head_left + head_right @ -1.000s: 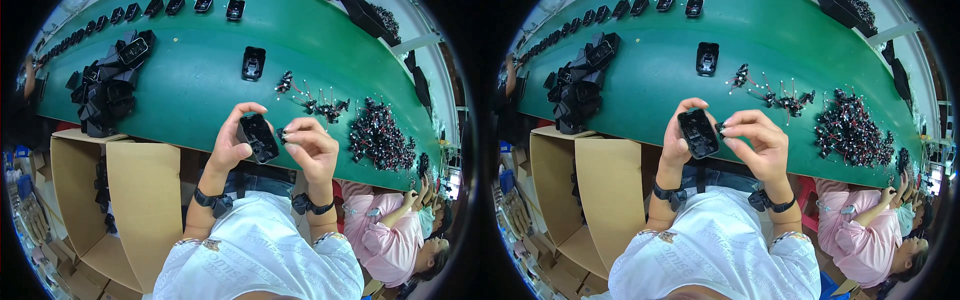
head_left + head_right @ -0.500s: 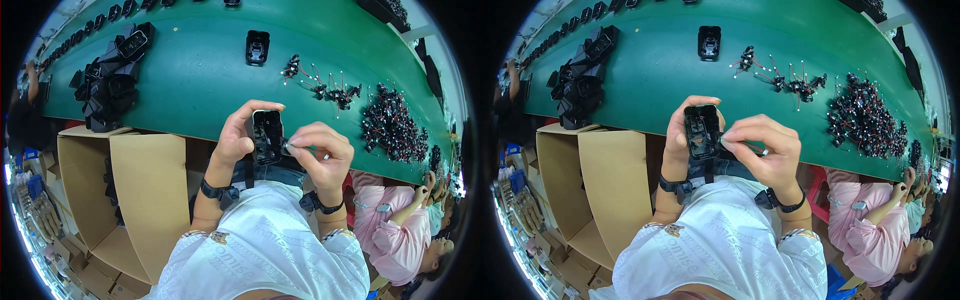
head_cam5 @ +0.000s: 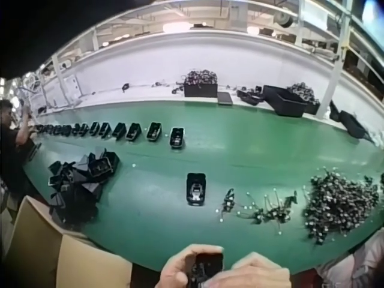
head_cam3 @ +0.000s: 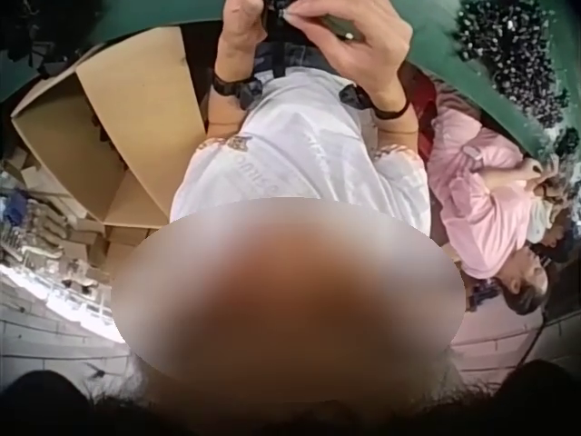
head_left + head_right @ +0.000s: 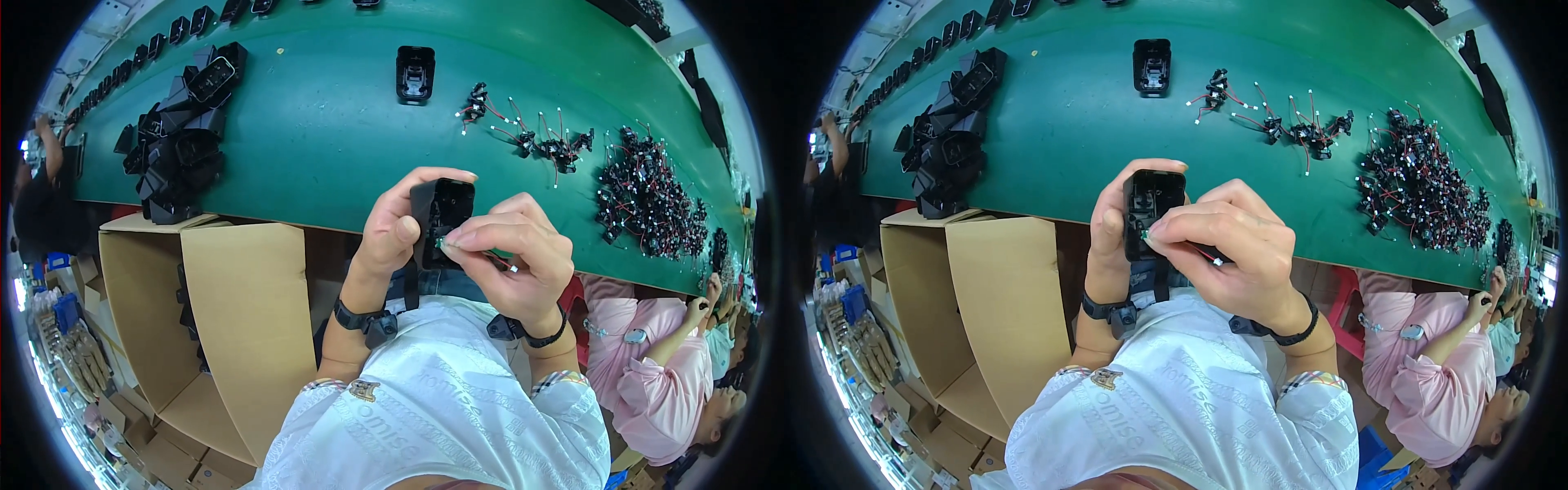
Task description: The person picks up a black plastic housing and a small electronic component with wires, inserts the component into the housing, and places the assembled unit onto the green workbench, repeating the process multiple times.
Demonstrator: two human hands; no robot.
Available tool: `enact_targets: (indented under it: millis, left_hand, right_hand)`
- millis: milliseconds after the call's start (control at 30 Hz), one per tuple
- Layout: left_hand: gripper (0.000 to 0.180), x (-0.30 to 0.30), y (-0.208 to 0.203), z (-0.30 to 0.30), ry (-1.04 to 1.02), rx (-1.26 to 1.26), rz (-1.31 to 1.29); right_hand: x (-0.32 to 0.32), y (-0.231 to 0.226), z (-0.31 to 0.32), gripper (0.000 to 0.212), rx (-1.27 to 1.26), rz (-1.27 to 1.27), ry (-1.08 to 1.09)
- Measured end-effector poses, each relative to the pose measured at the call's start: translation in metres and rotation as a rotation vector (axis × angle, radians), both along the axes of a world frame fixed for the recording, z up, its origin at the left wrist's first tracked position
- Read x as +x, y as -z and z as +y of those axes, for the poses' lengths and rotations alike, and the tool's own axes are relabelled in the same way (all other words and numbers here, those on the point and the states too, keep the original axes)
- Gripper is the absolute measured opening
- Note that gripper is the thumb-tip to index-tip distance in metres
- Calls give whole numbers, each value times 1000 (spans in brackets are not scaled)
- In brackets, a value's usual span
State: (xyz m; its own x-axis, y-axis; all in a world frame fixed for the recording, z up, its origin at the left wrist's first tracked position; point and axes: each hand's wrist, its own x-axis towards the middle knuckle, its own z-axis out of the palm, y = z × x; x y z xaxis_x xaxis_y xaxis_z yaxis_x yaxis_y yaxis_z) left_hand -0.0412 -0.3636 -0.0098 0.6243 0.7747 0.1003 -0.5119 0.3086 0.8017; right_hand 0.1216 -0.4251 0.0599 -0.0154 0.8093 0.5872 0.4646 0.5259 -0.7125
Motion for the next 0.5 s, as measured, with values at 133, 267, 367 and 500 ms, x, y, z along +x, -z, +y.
enact_targets:
  millis: [133,267,367,500]
  left_hand:
    - [94,0,3,2,11,11,-42]
    - [84,3,2,2,-119,115,18]
    - [74,0,8,3,-131,78,20]
    - [49,10,6,1,-162,-12,-4]
  right_hand:
    - [-10,5,-3,26,-13,-22,53]
    - [-8,9,-6,28,-107,-144,130]
    - [1,3,-5,31,-212,-77,26]
    - [-1,9,-8,36,-349,178,122]
